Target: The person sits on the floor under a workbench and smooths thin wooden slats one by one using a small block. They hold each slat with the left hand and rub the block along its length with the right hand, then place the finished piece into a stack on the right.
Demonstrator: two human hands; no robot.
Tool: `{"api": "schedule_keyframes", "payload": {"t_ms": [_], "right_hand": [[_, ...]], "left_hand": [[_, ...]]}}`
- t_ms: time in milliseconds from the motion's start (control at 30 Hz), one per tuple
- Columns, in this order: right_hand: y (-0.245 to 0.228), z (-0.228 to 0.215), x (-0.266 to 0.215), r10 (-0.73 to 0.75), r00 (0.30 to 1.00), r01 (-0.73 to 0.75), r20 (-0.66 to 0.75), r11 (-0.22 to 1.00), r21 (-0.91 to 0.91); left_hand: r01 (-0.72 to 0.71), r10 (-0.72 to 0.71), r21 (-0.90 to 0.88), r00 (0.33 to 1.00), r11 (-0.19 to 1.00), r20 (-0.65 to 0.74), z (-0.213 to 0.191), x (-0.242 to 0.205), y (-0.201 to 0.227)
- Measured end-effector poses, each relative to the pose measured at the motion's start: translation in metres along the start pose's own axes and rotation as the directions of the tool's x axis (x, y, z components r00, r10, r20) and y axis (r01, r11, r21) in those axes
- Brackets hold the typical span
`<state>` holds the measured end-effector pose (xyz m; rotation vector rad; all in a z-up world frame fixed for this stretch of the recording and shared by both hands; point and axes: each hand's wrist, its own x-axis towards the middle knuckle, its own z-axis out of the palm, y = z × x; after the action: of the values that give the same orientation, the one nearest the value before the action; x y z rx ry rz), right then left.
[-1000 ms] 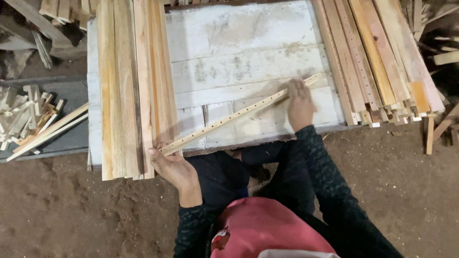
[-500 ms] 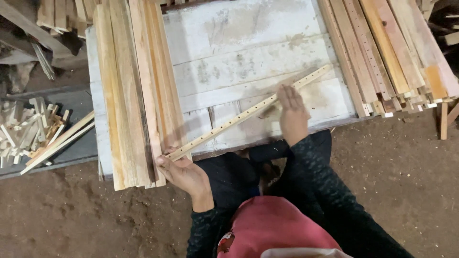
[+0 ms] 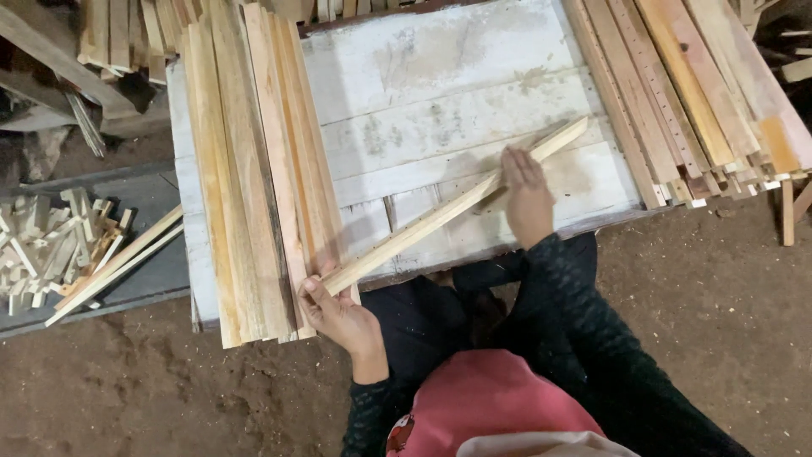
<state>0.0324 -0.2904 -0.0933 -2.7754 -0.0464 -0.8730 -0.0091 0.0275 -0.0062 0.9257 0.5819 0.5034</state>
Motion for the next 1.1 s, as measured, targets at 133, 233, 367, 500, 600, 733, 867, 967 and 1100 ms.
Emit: {"api": "schedule_keyframes", "payload": {"t_ms": [133,233,367,500,600,733,867,967,1100], "right_hand": [[0.096,-0.029,0.008,0.336,0.940,-0.309,-0.052,0.908,0.285],[0.117,-0.037,0.003,0.384,0.923,-0.374,-0.002,0.901,0.218],[0.062,-0.029,-0.008,0.293,0.952,-0.305,0.087,0.924,0.232],[0.025,-0.039,-0.009,0.002,0.942,-0.023,0.335,0.998,0.058],[0.096,-0.019,0.009,0.156,0.929,-0.151,0.334,0.988,-0.043],[0.154,-0.018,0.035,0.411,0.829,-0.429,0.381,0.902,-0.040],[0.099,-0.020,0.015,0.430,0.824,-0.419,0.369,0.901,-0.112],[0.070,-0.020,-0.003,0.242,0.917,-0.262,0.318,0.965,0.021],[0.146,0.010,0.017,0.355,0.876,-0.328,0.326,0.935,-0.138]], "left_hand": [[-0.002,0.004,0.054,0.999,0.999,-0.044,0.007,-0.010,0.007],[0.073,-0.072,-0.059,0.997,0.996,0.013,-0.006,-0.011,-0.004],[0.041,-0.038,-0.149,0.999,0.988,0.020,0.007,-0.030,0.003],[0.074,-0.039,-0.258,0.990,0.963,0.137,0.006,-0.037,0.005],[0.023,0.014,-0.242,0.988,0.970,0.151,0.007,-0.042,0.003],[-0.149,0.176,-0.192,0.975,0.970,0.136,0.016,-0.056,0.009],[-0.214,0.261,-0.224,0.942,0.951,0.209,0.013,-0.055,0.000],[-0.198,0.244,-0.241,0.954,0.950,0.177,0.009,-0.051,-0.004],[-0.175,0.219,-0.225,0.958,0.958,0.186,0.006,-0.054,-0.001]]}}
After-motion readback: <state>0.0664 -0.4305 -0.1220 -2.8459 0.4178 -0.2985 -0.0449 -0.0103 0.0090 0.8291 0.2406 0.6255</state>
